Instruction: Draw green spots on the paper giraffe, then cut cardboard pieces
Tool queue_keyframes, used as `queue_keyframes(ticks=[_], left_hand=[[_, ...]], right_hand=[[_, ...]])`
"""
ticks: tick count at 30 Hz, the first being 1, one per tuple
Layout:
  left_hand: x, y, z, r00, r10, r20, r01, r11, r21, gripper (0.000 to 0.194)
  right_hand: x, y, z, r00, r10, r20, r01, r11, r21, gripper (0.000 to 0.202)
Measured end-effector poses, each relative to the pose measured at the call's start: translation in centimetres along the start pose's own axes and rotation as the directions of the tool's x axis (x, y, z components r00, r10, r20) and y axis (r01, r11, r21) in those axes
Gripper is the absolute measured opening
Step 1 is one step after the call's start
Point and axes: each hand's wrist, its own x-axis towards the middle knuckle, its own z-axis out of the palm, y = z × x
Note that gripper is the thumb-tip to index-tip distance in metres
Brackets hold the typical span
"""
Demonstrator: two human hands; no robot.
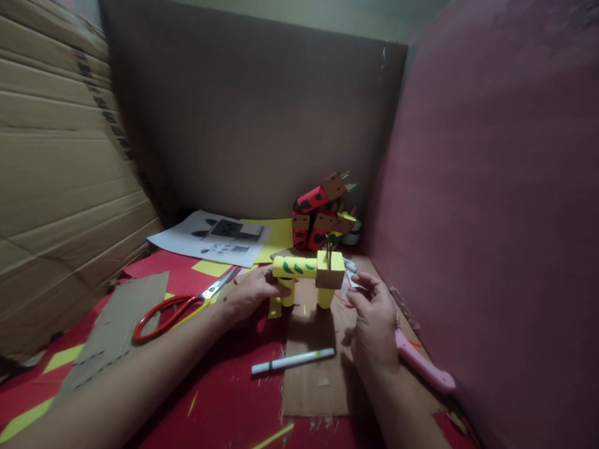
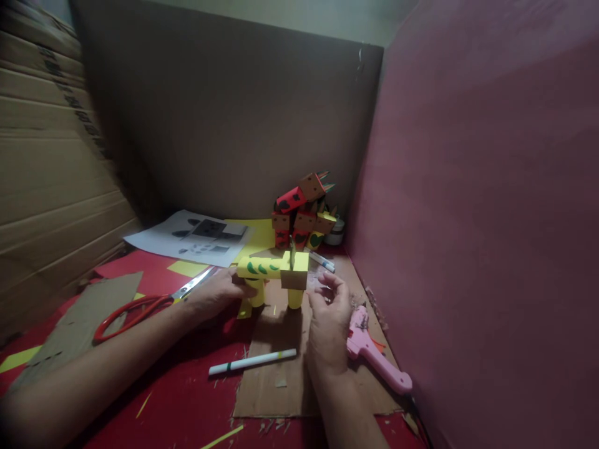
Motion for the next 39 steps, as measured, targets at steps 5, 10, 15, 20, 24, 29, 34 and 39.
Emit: queue_keyframes(ticks=[5,10,15,20,24,29,34,39], left_hand=[[0.3,-0.7,-1.8,0.994,-0.010,0.110,0.031,0.981,-0.191,0.041],[0.3,-0.6,-2.0,0.994,0.019,0.104,0.009,0.965,-0.263,0.039],[0.9,-1.0,-1.2,0.997,0.061,0.045,-0.045,0.953,-0.300,0.043],[0.9,-1.5,-0.7,0.996,0.026,-0.085,-0.047,0.966,-0.254,0.041],[-0.1,-1.3,0.3,0.997,-0.024,-0.077,0.012,0.987,-0.159,0.030],[-1.0,-1.3,2.3,0.999,-0.048,0.017,0.049,0.996,-0.072,0.030],[-1.4,-2.0,3.4,0.977,0.121,0.173,-0.142,0.984,0.111,0.032],[-1.6,-2.2,3.2,0.978,0.136,0.159,-0.167,0.967,0.195,0.044]], right_hand=[[-0.6,-0.6,0.2,0.960,0.012,0.280,0.047,0.978,-0.202,0.051],[-1.2,-1.1,0.6,0.790,0.216,0.574,-0.091,0.967,-0.239,0.043],[-1.8,-0.8,1.0,0.820,0.239,0.521,-0.117,0.959,-0.256,0.025],[-1.6,0.4,1.1,0.850,0.208,0.484,-0.089,0.962,-0.257,0.026],[-0.9,1.8,0.9,0.872,0.145,0.468,-0.036,0.972,-0.234,0.036],[-0.6,2.7,0.8,0.878,0.122,0.462,0.004,0.965,-0.261,0.037],[-0.8,3.1,0.6,0.840,0.033,0.542,0.220,0.891,-0.396,0.042],[-0.9,3.3,0.5,0.793,-0.022,0.608,0.313,0.872,-0.376,0.039]])
